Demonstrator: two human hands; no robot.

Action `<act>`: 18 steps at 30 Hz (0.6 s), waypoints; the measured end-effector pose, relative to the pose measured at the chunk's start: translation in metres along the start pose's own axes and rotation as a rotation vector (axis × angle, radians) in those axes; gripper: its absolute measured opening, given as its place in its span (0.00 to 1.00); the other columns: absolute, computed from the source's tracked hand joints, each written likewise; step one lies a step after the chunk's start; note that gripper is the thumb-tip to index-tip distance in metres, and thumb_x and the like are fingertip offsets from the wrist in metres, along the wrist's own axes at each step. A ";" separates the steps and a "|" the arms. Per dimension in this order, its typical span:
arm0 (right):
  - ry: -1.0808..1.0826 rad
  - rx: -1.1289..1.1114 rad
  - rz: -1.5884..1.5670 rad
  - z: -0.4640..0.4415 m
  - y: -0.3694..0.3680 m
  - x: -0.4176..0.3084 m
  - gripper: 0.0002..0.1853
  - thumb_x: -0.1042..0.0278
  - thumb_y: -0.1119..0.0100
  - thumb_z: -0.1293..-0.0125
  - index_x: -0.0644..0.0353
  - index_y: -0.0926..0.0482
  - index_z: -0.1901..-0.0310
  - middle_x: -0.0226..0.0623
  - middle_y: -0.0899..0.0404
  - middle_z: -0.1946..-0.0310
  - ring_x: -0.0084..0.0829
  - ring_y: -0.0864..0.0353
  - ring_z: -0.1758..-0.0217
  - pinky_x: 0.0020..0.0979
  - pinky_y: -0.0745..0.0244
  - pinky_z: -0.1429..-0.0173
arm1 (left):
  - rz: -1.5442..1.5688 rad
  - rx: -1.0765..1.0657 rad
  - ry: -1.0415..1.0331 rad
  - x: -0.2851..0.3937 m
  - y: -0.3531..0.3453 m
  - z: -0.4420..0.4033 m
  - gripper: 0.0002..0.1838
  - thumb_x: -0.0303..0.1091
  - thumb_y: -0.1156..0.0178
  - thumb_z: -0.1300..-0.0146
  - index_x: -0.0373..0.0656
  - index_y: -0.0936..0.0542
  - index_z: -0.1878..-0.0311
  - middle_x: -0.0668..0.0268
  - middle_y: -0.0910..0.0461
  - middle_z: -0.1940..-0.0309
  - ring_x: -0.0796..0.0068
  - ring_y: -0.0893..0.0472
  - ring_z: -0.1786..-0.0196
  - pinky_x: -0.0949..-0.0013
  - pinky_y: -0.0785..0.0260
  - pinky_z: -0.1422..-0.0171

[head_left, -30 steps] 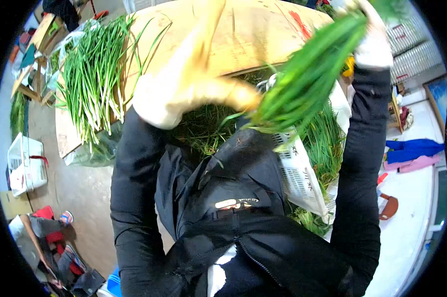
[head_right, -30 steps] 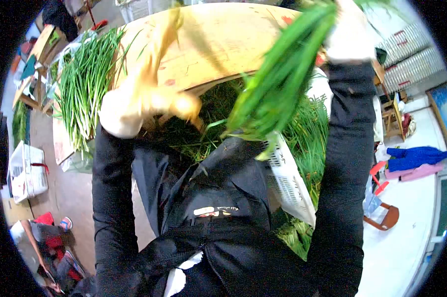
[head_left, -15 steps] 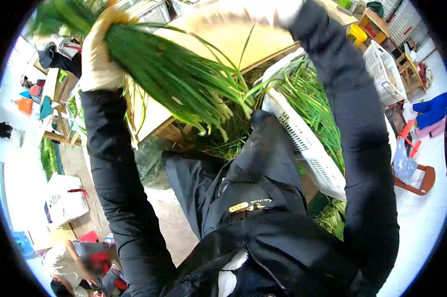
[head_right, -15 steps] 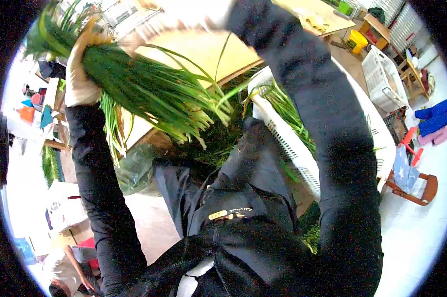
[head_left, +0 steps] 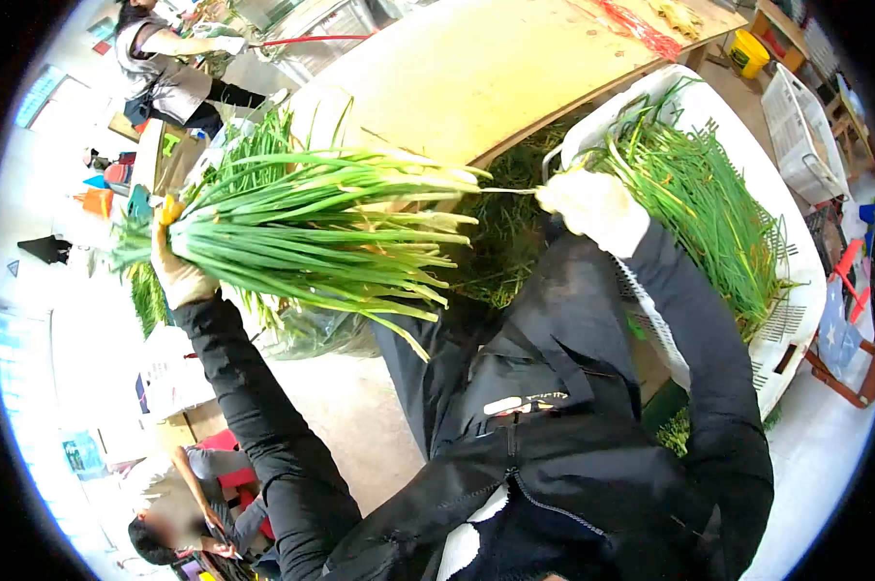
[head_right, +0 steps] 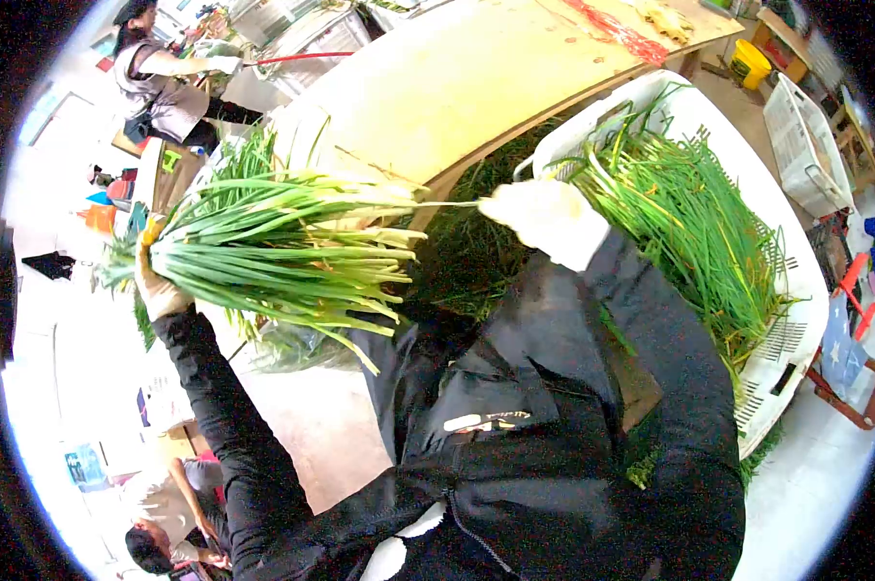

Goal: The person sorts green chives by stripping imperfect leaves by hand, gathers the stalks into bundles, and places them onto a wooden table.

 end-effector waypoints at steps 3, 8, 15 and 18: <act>-0.256 -0.986 0.095 0.034 -0.003 -0.016 0.11 0.67 0.50 0.50 0.55 0.27 0.63 0.33 0.26 0.70 0.33 0.25 0.66 0.35 0.29 0.59 | -0.002 0.067 -0.047 0.015 0.013 0.016 0.14 0.38 0.53 0.40 0.42 0.28 0.54 0.61 0.26 0.56 0.63 0.27 0.53 0.55 0.34 0.49; -0.219 0.026 -0.692 -0.027 -0.007 -0.072 0.16 0.62 0.48 0.44 0.63 0.30 0.57 0.44 0.27 0.58 0.40 0.28 0.54 0.33 0.32 0.51 | 0.074 0.070 -0.032 0.020 0.002 0.027 0.12 0.37 0.51 0.41 0.43 0.26 0.58 0.63 0.24 0.60 0.65 0.25 0.57 0.57 0.34 0.49; -0.517 -0.369 -0.611 -0.099 -0.041 -0.080 0.38 0.31 0.58 0.49 0.64 0.30 0.55 0.45 0.26 0.62 0.41 0.28 0.57 0.34 0.36 0.50 | -0.071 -0.022 -0.163 0.004 -0.075 0.060 0.17 0.43 0.51 0.41 0.42 0.28 0.53 0.60 0.25 0.58 0.62 0.26 0.54 0.54 0.35 0.48; -0.557 -0.091 -1.315 -0.091 -0.098 -0.055 0.29 0.38 0.53 0.45 0.60 0.25 0.60 0.39 0.23 0.69 0.31 0.26 0.65 0.32 0.33 0.59 | -0.126 0.071 -0.163 0.012 -0.068 0.060 0.18 0.43 0.51 0.41 0.42 0.28 0.53 0.59 0.25 0.57 0.62 0.25 0.57 0.57 0.32 0.51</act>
Point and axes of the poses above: each hand's wrist, its own z-axis away from the middle knuckle, its own y-axis out of the back of the hand, x = y × z, the point moved 1 cm from there along -z, towards the middle knuckle
